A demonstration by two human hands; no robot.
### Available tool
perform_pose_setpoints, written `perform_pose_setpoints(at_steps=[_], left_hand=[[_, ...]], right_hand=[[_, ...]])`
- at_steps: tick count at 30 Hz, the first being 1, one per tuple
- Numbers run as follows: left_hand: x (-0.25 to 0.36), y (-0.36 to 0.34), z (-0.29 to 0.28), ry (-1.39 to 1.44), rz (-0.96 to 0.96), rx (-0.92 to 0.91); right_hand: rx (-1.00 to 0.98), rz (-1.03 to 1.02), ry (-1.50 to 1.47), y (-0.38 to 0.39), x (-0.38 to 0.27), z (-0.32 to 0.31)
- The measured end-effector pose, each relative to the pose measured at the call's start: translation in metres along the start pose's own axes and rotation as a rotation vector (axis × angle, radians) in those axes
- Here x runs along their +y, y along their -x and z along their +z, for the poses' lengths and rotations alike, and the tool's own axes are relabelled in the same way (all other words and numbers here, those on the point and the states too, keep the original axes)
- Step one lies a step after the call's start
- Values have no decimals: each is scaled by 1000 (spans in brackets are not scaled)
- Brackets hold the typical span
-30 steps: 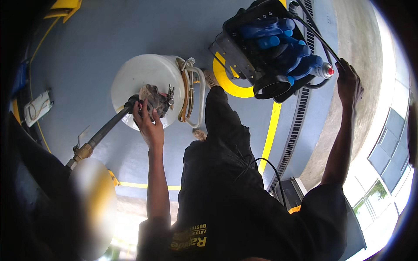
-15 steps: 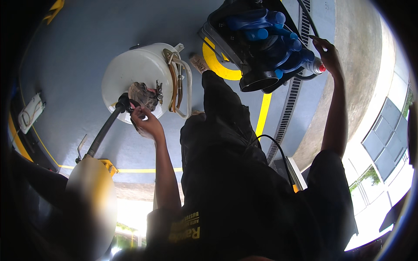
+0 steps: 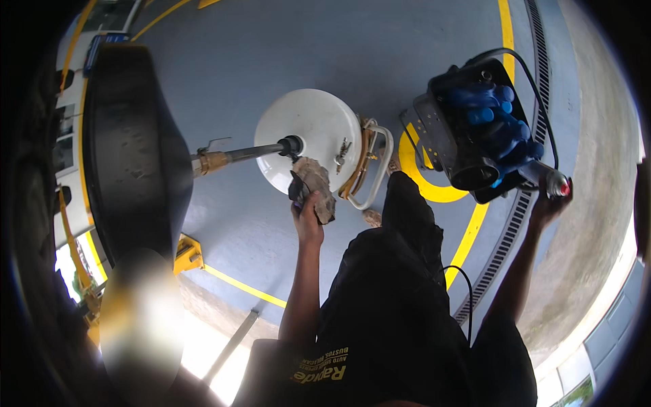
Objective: The person removes the oil drain plug from a vehicle using a wrench, allowing oil to drain into a collection pan. After wiping the area, the person reinstalls the plug and tightens it. The person then retrieves a bottle of gear oil and pours it into the vehicle's fill port.
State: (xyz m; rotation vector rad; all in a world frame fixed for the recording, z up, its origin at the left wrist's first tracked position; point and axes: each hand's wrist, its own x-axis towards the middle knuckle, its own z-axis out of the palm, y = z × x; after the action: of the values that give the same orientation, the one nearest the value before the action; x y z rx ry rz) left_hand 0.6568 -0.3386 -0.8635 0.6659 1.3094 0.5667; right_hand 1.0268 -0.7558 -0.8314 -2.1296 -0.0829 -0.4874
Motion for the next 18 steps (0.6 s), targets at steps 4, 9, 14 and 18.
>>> perform_pose_setpoints(at_steps=[4, 9, 14, 18], left_hand=[[174, 257, -183, -22, 27, -525], [455, 484, -283, 295, 466, -910], [578, 548, -354, 345, 833, -338], [647, 495, -388, 145, 924, -128]], right_hand=[[118, -414, 265, 75, -249, -206], [-53, -1028, -130, 142, -509, -152], [61, -1560, -424, 202, -765, -127], [307, -1843, -608, 269, -922, -106]])
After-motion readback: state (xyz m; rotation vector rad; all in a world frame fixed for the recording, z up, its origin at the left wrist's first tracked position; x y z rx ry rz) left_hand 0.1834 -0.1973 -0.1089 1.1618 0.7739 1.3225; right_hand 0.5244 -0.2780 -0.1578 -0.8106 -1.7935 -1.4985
